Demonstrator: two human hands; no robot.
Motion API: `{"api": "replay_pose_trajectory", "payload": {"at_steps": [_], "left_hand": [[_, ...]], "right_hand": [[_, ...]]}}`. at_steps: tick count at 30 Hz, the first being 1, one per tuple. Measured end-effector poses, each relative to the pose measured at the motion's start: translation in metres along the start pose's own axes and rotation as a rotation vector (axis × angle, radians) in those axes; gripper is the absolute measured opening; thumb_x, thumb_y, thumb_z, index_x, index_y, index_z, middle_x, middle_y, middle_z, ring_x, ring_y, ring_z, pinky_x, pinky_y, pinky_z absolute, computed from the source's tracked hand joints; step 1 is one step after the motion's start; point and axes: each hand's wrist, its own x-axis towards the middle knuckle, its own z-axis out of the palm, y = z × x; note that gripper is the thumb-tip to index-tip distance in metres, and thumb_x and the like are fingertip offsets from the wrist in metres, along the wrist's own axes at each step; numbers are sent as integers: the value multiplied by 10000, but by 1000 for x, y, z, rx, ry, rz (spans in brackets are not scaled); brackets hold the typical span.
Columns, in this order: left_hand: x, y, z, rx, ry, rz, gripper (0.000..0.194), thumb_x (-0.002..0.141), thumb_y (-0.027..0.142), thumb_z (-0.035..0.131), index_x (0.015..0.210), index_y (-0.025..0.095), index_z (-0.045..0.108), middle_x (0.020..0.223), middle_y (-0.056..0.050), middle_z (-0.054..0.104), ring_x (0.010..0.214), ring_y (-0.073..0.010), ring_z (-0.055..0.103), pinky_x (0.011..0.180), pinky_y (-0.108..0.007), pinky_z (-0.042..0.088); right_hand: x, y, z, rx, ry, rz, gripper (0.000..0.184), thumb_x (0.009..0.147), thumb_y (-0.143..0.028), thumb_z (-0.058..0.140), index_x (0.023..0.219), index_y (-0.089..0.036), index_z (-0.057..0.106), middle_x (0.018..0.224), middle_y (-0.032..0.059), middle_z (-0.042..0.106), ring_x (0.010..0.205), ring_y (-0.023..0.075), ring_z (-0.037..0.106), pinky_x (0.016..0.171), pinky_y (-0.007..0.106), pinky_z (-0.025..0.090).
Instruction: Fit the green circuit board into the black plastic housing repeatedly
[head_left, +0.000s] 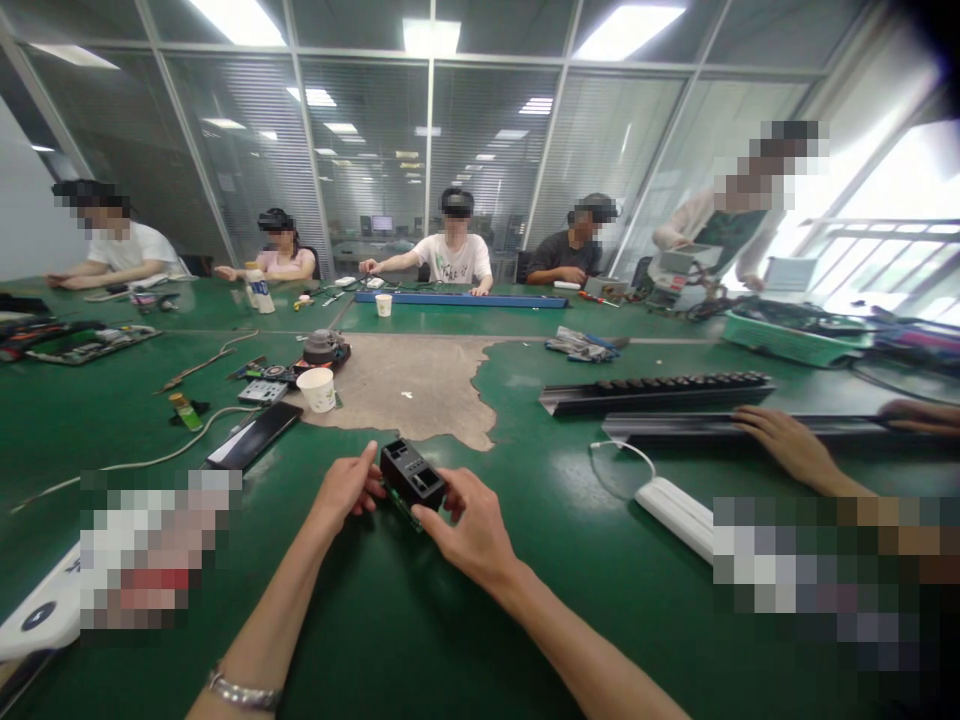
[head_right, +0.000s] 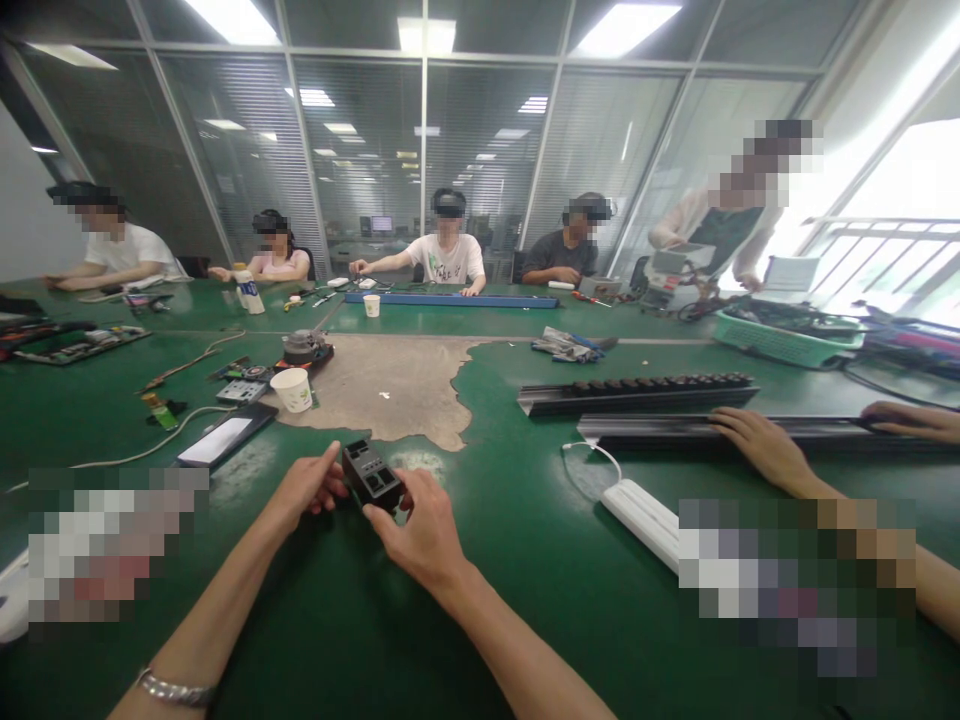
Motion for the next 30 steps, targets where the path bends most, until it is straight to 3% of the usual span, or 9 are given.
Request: {"api": "replay_pose_trajectory", "payload": {"at_steps": [9, 15, 30], "left_hand": [[-3, 2, -1, 85, 39, 70, 828, 752, 857, 380, 889, 102, 693, 698, -115, 707, 444, -158, 591, 383, -219, 344], [0, -1, -3, 242, 60, 141, 695, 763, 804, 463, 812, 149, 691, 635, -61, 675, 424, -146, 557, 374, -220, 356], [2, -4, -3, 297, 95, 153, 672, 783, 779, 432, 739, 154, 673, 633, -72, 686, 441, -165, 581, 393, -230, 368]], "right_hand": [[-5, 2, 3, -45, -81, 2, 358, 760, -300, 718, 1090, -197, 623, 903, 40, 615, 773, 178, 561, 696, 301, 468], [-9, 4, 7, -111, -98, 35, 549, 726, -405, 761, 1198, -192, 578, 1081, 86, 609, 921, 229, 575, 784, 349, 482], [-12, 6, 12, -151, -125, 70, 333, 763, -342, 724, 1046, -195, 630, 935, 60, 602, 835, 206, 554, 754, 327, 464]]}}
